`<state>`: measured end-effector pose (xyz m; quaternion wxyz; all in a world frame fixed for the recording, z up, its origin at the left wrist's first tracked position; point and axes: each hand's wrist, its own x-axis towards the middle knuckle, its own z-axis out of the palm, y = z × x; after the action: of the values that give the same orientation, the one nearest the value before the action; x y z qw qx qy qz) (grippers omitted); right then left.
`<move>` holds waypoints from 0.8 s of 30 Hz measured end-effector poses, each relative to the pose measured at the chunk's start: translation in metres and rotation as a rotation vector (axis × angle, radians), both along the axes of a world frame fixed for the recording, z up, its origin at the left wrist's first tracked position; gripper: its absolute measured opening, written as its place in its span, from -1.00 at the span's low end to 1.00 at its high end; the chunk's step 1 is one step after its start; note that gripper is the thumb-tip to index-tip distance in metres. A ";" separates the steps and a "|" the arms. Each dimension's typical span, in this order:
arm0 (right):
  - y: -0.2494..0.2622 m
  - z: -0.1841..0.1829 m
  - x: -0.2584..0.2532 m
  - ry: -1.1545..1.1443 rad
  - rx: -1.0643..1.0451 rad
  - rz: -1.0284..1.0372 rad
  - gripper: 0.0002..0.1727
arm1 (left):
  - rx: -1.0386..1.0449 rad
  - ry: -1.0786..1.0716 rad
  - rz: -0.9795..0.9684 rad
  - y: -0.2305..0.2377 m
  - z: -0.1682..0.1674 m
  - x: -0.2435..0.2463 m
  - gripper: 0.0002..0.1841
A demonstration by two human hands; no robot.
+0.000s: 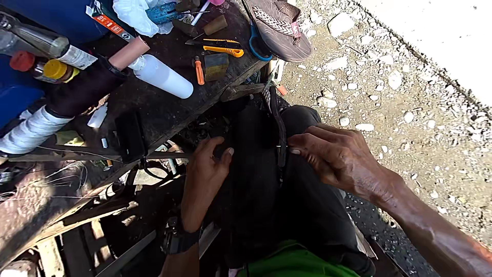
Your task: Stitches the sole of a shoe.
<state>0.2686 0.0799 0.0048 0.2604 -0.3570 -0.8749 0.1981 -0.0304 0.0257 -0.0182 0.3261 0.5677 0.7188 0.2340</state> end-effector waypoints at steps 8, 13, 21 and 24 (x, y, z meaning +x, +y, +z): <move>0.001 -0.004 -0.006 0.036 0.087 0.018 -0.67 | 0.475 -0.290 -0.456 0.038 0.017 0.050 -0.66; 0.000 -0.006 -0.006 0.051 0.082 0.010 -0.68 | 0.530 -0.152 -0.479 0.037 0.032 0.031 -0.87; 0.002 -0.008 -0.007 0.060 0.064 0.009 -0.67 | 0.506 -0.110 -0.851 -0.033 0.045 0.041 -0.87; 0.004 -0.007 -0.007 0.074 0.062 0.006 -0.69 | 0.404 -0.083 -0.901 -0.044 0.026 0.046 -0.83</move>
<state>0.2620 0.0836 -0.0023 0.3030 -0.3385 -0.8715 0.1849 0.0160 -0.0181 0.0083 0.3065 0.8641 0.3286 0.2267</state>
